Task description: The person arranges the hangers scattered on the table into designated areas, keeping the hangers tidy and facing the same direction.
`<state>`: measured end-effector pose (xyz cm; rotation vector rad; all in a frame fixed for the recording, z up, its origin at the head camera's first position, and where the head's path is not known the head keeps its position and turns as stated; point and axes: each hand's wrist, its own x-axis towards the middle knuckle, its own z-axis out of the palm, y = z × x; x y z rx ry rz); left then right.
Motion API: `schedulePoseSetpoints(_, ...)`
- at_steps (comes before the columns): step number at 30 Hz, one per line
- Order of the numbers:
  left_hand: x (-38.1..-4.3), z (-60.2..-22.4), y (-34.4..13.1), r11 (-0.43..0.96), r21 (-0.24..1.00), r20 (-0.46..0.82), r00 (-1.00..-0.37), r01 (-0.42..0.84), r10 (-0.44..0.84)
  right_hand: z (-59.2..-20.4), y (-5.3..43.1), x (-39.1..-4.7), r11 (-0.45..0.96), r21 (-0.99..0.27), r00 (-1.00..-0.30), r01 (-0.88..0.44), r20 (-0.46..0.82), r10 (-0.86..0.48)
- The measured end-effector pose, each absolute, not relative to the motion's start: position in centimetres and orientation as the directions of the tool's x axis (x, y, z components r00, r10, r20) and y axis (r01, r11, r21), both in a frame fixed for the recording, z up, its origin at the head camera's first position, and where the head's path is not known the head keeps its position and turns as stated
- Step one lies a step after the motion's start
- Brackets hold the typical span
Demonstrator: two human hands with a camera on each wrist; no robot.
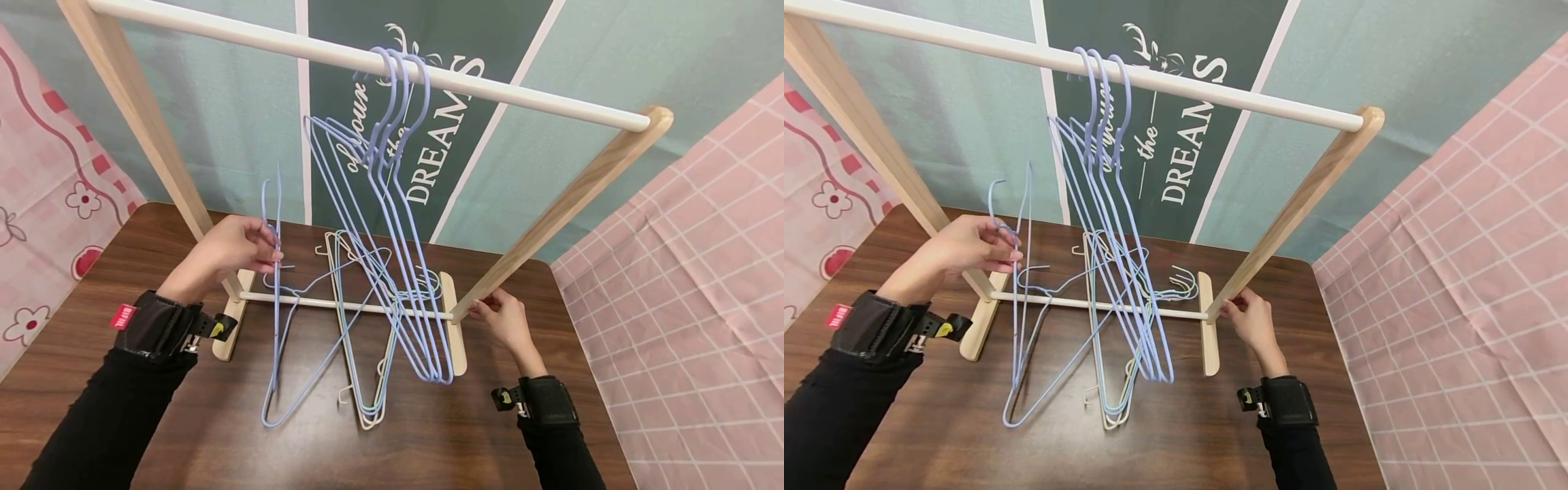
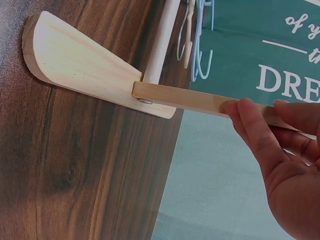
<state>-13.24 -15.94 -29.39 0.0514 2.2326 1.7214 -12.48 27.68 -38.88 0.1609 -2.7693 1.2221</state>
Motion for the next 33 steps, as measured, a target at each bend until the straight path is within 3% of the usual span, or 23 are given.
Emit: schedulePoseSetpoints(33, -12.7, -27.3, -15.9, 0.358, 0.929, -0.162, -0.972, -0.092, 0.172, -38.8, 27.7, -12.5, 0.700, -0.697, -0.986, -0.155, 0.154, -0.065)
